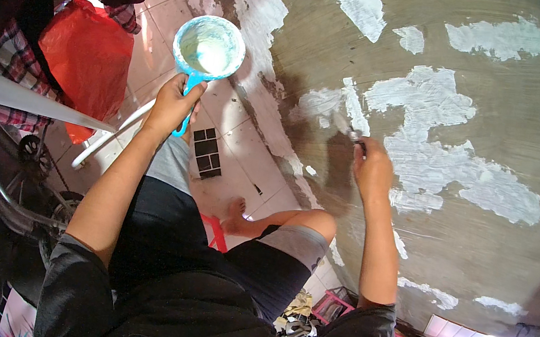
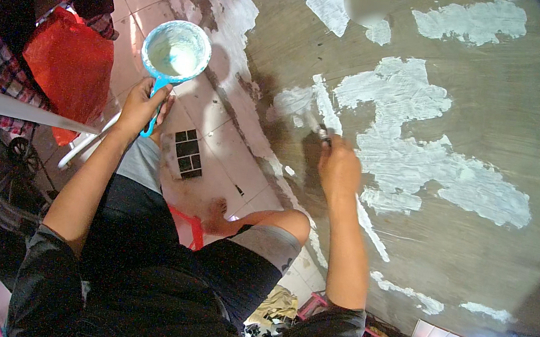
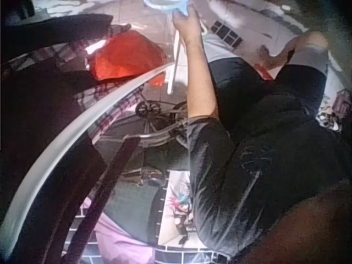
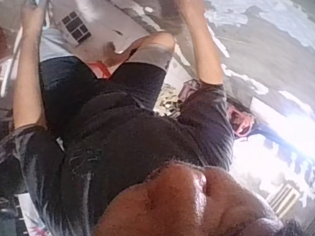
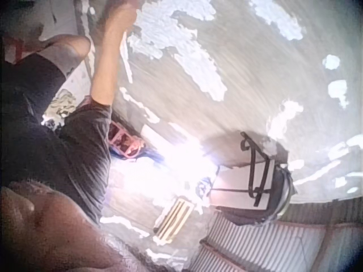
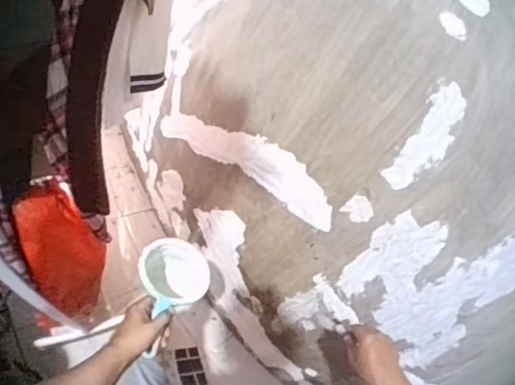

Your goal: The person applies patching compound to a wall using a putty knife and a small container.

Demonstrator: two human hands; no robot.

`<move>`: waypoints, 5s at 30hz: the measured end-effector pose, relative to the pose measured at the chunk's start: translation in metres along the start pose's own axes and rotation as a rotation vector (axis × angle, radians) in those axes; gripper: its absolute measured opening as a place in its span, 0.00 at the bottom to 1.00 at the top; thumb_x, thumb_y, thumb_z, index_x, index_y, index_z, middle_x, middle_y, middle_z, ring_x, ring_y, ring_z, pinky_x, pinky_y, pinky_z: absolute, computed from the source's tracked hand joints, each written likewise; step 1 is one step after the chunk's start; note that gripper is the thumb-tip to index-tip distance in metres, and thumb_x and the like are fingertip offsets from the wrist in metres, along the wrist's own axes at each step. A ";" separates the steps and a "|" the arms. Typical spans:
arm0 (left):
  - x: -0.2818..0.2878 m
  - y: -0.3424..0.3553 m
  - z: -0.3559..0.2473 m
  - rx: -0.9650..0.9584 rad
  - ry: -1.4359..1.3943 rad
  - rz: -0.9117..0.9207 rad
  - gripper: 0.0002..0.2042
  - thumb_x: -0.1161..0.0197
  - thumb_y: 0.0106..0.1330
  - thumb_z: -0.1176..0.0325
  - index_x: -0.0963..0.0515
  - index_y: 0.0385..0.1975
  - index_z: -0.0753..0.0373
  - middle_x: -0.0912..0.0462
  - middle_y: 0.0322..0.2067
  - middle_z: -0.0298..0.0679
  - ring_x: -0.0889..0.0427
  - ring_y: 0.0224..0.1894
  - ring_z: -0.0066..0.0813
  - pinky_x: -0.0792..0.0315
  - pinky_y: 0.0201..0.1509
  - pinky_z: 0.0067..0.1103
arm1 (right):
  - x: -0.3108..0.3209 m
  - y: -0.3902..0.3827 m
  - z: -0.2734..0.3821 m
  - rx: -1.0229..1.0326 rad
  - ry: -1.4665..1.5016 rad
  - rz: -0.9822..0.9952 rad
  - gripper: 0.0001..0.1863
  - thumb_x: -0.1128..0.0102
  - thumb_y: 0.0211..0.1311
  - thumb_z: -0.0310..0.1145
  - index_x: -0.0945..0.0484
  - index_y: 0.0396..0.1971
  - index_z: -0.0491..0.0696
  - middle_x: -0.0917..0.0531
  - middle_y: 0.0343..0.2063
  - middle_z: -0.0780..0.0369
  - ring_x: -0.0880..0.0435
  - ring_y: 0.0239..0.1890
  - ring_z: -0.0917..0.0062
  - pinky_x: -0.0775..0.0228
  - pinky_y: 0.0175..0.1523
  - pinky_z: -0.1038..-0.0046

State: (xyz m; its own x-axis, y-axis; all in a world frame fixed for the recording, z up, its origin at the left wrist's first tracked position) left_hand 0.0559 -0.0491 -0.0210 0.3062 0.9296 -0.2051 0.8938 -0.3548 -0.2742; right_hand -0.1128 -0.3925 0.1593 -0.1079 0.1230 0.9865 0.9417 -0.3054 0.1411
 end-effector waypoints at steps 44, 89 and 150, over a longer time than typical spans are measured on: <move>-0.008 0.000 0.008 0.017 0.015 0.026 0.12 0.38 0.70 0.61 0.28 0.34 0.63 0.25 0.18 0.33 0.28 0.14 0.19 0.34 0.18 0.18 | -0.061 -0.055 -0.095 -0.208 0.366 -0.194 0.13 0.39 0.67 0.36 0.19 0.48 0.46 0.16 0.41 0.51 0.15 0.43 0.59 0.26 0.49 0.65; -0.005 -0.001 0.001 -0.005 0.197 -0.019 0.12 0.40 0.72 0.61 0.29 0.35 0.63 0.25 0.18 0.34 0.28 0.14 0.20 0.35 0.16 0.18 | -0.121 -0.095 -0.112 -0.527 0.078 -0.454 0.10 0.40 0.66 0.39 0.21 0.44 0.55 0.19 0.41 0.60 0.20 0.44 0.61 0.25 0.44 0.60; -0.001 -0.011 -0.012 0.006 0.103 -0.023 0.13 0.39 0.70 0.60 0.30 0.33 0.62 0.25 0.17 0.34 0.27 0.13 0.20 0.36 0.13 0.18 | 0.004 0.014 -0.005 0.100 -0.187 -0.142 0.07 0.38 0.59 0.36 0.22 0.31 0.48 0.17 0.25 0.55 0.15 0.28 0.60 0.24 0.33 0.59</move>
State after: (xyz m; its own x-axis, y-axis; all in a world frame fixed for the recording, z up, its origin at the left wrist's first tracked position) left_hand 0.0498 -0.0452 -0.0060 0.3181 0.9426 -0.1013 0.8991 -0.3338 -0.2831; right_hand -0.1020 -0.4013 0.1658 -0.1899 0.3332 0.9235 0.9491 -0.1786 0.2596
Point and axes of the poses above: each hand's wrist, its own y-axis towards the middle knuckle, its own x-axis out of the back of the hand, z = x × y, the point moved 7 cm from there along y, towards the middle knuckle
